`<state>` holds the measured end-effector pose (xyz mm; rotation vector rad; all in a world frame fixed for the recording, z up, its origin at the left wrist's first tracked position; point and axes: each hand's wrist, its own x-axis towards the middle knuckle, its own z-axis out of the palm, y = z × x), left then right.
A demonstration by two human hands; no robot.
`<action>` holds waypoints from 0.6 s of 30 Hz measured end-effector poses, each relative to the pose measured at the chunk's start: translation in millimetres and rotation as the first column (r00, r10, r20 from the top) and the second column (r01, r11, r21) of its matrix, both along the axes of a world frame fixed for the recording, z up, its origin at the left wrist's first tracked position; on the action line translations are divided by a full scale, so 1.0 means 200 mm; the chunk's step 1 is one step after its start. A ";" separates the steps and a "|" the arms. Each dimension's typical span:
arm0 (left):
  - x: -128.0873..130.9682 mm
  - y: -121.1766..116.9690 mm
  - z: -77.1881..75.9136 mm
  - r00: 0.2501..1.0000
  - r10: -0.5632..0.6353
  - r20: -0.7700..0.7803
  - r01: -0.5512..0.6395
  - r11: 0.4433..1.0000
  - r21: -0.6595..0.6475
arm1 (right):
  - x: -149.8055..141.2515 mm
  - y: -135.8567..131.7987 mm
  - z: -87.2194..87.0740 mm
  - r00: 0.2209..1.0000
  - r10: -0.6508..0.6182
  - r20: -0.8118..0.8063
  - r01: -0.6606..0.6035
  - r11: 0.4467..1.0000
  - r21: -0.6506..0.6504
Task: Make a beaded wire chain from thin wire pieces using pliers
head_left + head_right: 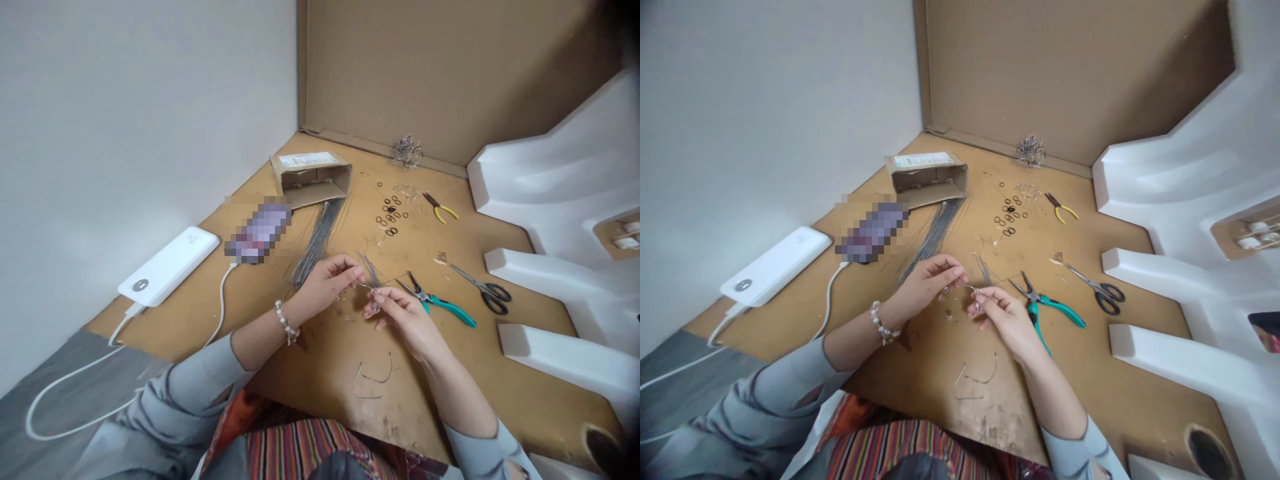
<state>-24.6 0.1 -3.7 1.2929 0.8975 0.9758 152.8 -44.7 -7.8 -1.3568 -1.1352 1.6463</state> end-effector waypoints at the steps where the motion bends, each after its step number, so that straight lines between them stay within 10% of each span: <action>1: 0.00 0.00 0.00 1.000 -0.005 0.004 0.005 1.000 0.009 | 0.00 0.00 0.00 1.000 -0.005 0.004 0.005 1.000 0.002; 18: -0.01 0.01 0.01 0.999 0.014 -0.035 -0.016 0.999 -0.052 | -0.03 -0.01 -0.06 0.992 -0.037 0.120 0.012 0.979 0.203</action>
